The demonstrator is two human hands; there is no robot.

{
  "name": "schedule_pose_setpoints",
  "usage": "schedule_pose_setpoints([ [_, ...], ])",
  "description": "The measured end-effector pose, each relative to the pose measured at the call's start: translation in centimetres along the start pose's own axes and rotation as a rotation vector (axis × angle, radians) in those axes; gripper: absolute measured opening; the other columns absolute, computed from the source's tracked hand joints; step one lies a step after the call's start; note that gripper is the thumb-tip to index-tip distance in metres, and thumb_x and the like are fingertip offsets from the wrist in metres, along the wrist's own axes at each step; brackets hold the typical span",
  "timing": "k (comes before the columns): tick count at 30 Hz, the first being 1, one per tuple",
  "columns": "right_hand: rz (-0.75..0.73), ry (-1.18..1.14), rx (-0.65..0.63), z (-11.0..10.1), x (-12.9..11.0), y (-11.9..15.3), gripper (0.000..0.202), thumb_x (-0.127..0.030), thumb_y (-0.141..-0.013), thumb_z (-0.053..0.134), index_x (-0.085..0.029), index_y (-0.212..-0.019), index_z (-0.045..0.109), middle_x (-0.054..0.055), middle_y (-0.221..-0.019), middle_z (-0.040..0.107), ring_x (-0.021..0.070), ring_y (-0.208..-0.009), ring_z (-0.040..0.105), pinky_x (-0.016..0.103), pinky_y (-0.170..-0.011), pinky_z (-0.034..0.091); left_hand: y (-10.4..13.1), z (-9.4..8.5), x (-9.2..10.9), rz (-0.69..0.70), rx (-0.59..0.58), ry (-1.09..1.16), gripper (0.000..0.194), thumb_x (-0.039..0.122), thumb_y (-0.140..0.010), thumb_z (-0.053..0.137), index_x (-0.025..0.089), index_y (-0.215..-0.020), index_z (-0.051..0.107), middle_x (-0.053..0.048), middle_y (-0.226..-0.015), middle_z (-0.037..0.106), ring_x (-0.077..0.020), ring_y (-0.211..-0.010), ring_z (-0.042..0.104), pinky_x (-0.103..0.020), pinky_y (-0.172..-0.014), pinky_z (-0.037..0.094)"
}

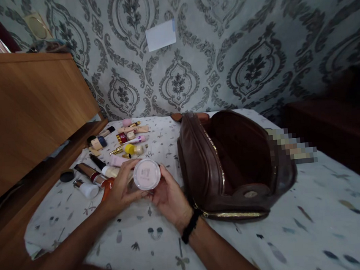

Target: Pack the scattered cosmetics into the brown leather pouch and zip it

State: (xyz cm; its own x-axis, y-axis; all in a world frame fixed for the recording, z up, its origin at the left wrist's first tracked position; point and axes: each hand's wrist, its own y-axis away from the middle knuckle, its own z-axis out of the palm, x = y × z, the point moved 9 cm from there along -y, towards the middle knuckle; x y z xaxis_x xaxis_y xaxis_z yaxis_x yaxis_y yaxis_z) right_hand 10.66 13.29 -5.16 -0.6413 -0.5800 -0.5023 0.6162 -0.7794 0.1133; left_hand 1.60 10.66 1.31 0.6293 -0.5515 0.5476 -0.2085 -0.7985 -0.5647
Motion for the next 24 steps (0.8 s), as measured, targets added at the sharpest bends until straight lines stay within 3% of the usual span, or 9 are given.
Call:
schedule_pose_setpoints([
  [6, -0.104, 0.193, -0.029, 0.9, -0.9, 0.3, 0.039, -0.058, -0.076, 0.070, -0.029, -0.101, 0.070, -0.001, -0.104, 0.073, 0.0213, -0.098, 0.062, 0.030, -0.074, 0.049, 0.0, 0.0, -0.4, -0.027, 0.021, -0.032, 0.081, 0.061, -0.075, 0.071, 0.022, -0.138, 0.040, -0.015, -0.134, 0.049, -0.0343, -0.126, 0.046, -0.051, -0.107, 0.037],
  [10, -0.235, 0.299, -0.009, 1.1, -2.0, 0.6, 0.037, -0.050, -0.075, 0.074, -0.026, -0.102, 0.070, 0.002, -0.108, 0.072, 0.0222, -0.104, 0.061, 0.033, -0.087, 0.047, 0.0, -0.4, -0.1, -0.004, 0.061, -0.088, 0.078, 0.057, -0.074, 0.074, 0.021, -0.136, 0.042, -0.014, -0.130, 0.050, -0.0332, -0.123, 0.048, -0.050, -0.104, 0.040],
  [16, -0.434, 0.607, 0.142, 0.1, -3.9, 1.2, 0.046, -0.039, -0.070, 0.081, -0.025, -0.111, 0.065, 0.004, -0.110, 0.069, 0.0208, -0.102, 0.060, 0.033, -0.087, 0.046, -0.1, -0.3, 0.0, -0.024, 0.028, -0.163, 0.074, 0.040, -0.075, 0.076, 0.022, -0.137, 0.040, -0.012, -0.130, 0.052, -0.0310, -0.121, 0.050, -0.047, -0.101, 0.043],
  [20, -0.568, 0.808, 0.199, 0.6, -5.0, 1.9, 0.049, -0.033, -0.064, 0.082, -0.025, -0.110, 0.065, 0.005, -0.112, 0.067, 0.0236, -0.101, 0.059, 0.035, -0.081, 0.047, 0.0, 0.0, -0.1, -0.038, 0.020, -0.149, 0.071, 0.032, -0.077, 0.072, 0.020, -0.137, 0.038, -0.013, -0.133, 0.052, -0.0302, -0.122, 0.051, -0.048, -0.103, 0.042],
  [24, -0.664, 0.874, 0.227, 1.3, -5.6, 2.7, 0.057, -0.031, -0.060, 0.084, -0.025, -0.112, 0.062, 0.006, -0.114, 0.065, 0.0260, -0.105, 0.057, 0.038, -0.085, 0.045, 0.1, 0.1, -1.0, -0.101, 0.033, -0.070, 0.072, 0.031, -0.074, 0.073, 0.019, -0.135, 0.037, -0.014, -0.132, 0.051, -0.0307, -0.121, 0.052, -0.047, -0.101, 0.044],
])
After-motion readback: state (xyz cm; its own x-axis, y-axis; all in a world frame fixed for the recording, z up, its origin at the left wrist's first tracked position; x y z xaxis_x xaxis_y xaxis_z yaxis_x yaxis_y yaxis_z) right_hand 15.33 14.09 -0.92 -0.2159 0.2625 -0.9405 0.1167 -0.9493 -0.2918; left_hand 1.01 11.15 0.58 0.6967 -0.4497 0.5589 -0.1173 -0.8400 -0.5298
